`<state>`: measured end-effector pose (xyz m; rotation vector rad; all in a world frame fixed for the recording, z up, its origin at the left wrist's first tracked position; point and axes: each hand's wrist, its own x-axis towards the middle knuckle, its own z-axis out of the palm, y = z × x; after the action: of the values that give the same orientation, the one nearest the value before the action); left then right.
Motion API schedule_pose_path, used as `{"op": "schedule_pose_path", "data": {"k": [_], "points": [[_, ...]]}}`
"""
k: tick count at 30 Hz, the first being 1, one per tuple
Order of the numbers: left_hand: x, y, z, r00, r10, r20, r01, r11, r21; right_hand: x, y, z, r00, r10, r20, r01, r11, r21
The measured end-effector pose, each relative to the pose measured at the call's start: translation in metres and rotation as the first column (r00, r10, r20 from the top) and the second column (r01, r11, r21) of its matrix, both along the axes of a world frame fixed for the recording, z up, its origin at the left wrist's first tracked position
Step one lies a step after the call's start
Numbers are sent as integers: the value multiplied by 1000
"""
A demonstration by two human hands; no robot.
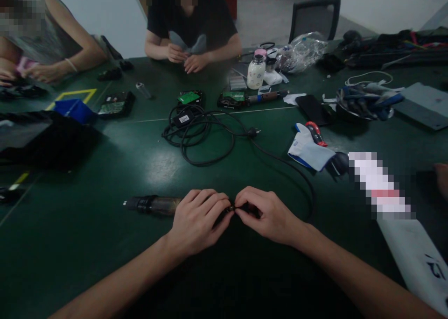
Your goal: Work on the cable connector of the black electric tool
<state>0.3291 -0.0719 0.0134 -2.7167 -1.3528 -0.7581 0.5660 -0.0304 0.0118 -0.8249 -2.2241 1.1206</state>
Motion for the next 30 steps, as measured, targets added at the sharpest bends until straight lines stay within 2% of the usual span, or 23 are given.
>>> {"op": "schedule_pose_path", "data": {"k": [7,14,19,25,30], "points": [[-1,0,2,999,-45,-3,45,999,-19,1,-1,2,1000,-9,9,9,1000,-21],[1,1,0,1000,2,-13,-2,1000,6,1,-1,4,1000,-8,-4,8,1000,-15],[-1,0,1,998,-53,-17,52,998,-21,1,-1,3,1000,-5,0,5,1000,-14],[-1,1,-1,1000,0,-17,0,1000,15,0,-2,3,1000,-14,-8,14,1000,-3],[-2,0,2,999,-51,-12,50,998,-26,1,-2,4,1000,-2,4,2,1000,-7]]}}
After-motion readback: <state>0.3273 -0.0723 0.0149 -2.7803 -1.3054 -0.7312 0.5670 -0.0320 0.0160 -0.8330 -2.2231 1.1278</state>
